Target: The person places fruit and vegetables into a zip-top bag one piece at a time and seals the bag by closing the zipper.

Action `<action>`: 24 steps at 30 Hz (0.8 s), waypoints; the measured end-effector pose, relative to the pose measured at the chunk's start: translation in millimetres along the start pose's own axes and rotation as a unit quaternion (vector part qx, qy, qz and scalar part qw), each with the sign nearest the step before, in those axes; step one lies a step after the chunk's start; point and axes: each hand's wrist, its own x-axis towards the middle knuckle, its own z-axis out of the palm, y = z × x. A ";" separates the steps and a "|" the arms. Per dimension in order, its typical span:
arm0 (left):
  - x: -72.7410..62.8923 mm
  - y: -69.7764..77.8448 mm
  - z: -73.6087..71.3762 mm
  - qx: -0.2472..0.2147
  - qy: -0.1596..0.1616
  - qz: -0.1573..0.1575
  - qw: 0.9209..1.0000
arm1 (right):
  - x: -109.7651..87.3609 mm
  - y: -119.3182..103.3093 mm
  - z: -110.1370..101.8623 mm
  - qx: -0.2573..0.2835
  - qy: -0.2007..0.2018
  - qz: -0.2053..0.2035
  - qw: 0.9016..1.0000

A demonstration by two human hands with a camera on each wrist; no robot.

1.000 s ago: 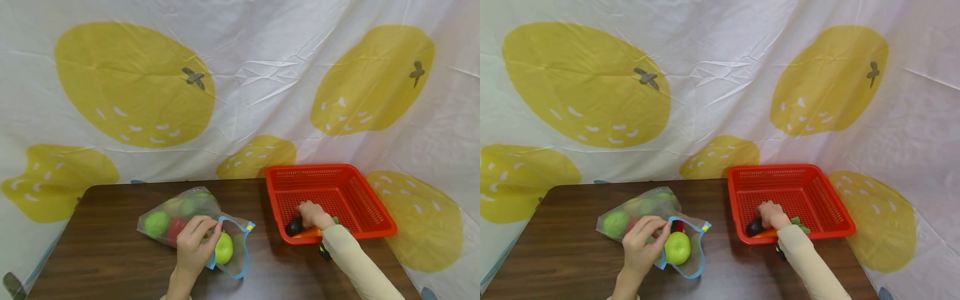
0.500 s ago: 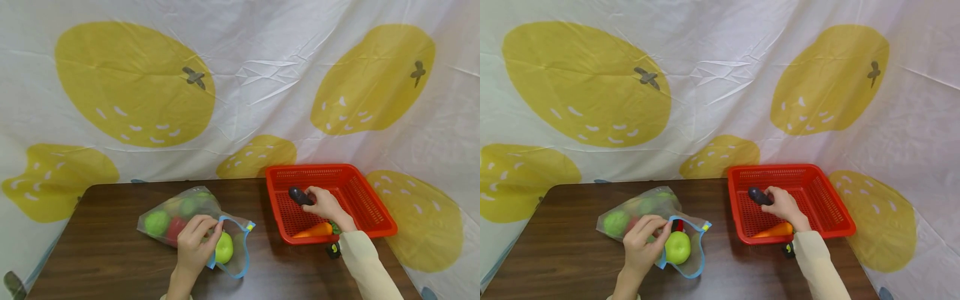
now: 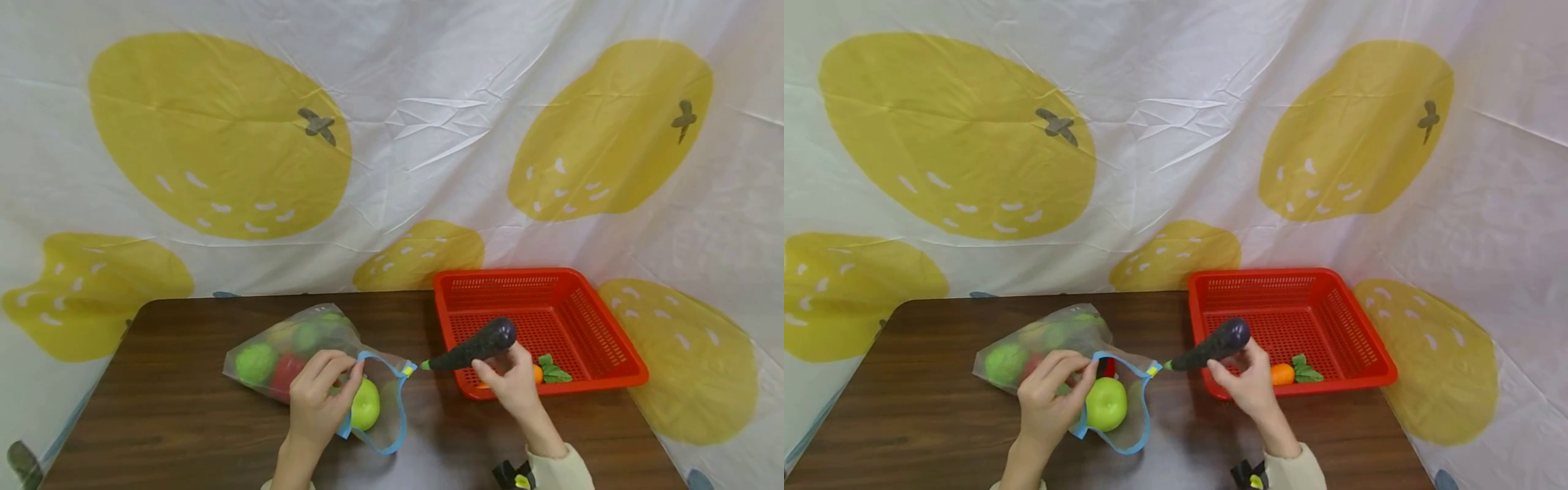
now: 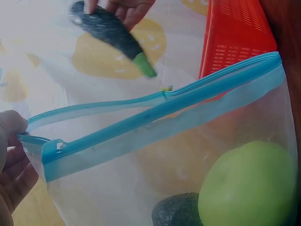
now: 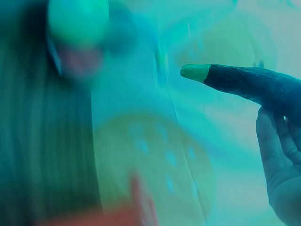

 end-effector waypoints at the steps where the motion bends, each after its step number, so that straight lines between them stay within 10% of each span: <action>1: 0.4 0.1 0.0 0.001 0.000 0.000 1.000 | -5.2 -0.3 9.5 0.028 -0.010 -0.018 0.999; 8: 0.4 0.3 -0.3 -0.002 0.002 -0.003 1.000 | -24.7 5.4 70.3 0.120 -0.060 -0.096 0.986; 24: -0.9 2.5 -1.8 0.010 -0.004 -0.003 1.000 | -34.0 30.1 148.2 -0.114 -0.066 -0.160 0.978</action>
